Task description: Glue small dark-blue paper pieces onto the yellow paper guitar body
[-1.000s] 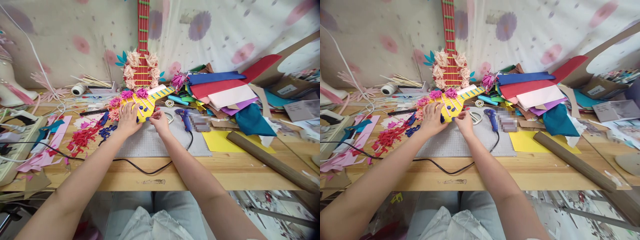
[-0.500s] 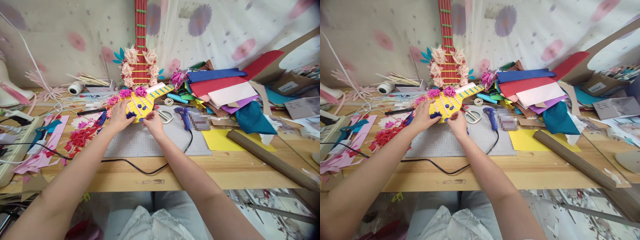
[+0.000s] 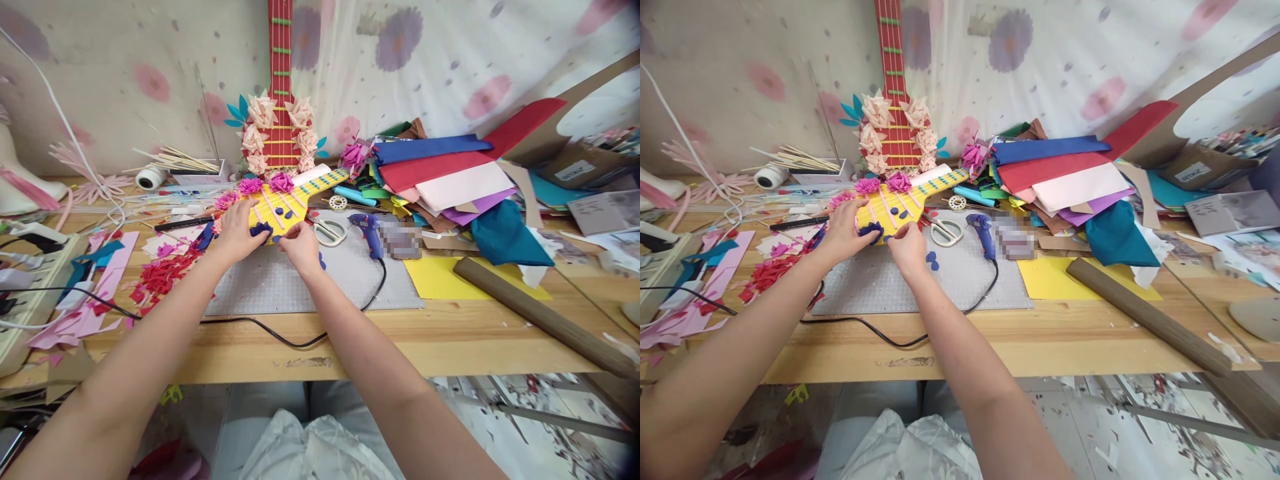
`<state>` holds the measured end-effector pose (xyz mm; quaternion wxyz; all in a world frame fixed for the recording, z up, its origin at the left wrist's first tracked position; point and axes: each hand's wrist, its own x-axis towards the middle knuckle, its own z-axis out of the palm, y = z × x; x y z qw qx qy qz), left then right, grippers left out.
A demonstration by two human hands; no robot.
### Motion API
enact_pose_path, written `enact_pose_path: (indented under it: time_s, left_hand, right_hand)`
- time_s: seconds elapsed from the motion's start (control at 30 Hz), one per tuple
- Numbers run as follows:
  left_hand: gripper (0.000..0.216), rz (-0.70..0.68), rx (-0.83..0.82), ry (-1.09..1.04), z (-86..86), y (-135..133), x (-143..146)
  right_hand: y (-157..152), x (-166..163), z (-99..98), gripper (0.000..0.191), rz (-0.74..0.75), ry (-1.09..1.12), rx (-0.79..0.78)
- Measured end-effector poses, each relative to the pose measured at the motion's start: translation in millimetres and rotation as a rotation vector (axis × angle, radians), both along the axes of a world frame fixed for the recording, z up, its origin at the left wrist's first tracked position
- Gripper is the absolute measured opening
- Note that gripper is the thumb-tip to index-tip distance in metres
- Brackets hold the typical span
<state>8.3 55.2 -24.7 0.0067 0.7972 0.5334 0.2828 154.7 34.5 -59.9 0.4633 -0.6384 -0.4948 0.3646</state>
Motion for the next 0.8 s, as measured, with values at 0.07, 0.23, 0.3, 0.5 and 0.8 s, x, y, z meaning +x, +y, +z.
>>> enact_pose_path:
  time_s: [0.07, 0.23, 0.3, 0.5, 0.8]
  left_hand:
    - [0.058, -0.005, 0.0, 0.006, -0.9, 0, 0]
    - [0.058, -0.014, -0.006, 0.007, -4.3, 1, -1]
    - [0.058, -0.015, -0.008, 0.006, -5.6, 1, -1]
    - [0.057, -0.01, -0.012, 0.008, -8.0, 2, -1]
    - [0.057, -0.011, -0.006, -0.008, -10.3, 3, -2]
  right_hand:
    - [-2, 0, 4.0, 0.026, -0.01, -0.029, -0.019]
    - [-7, -3, 14.4, 0.022, -0.033, -0.093, -0.042]
    - [-9, -6, 17.6, 0.021, -0.039, -0.132, -0.037]
    - [-12, -11, 21.2, 0.02, -0.048, -0.227, 0.001]
    - [-13, -15, 18.4, 0.022, -0.037, -0.072, -0.01]
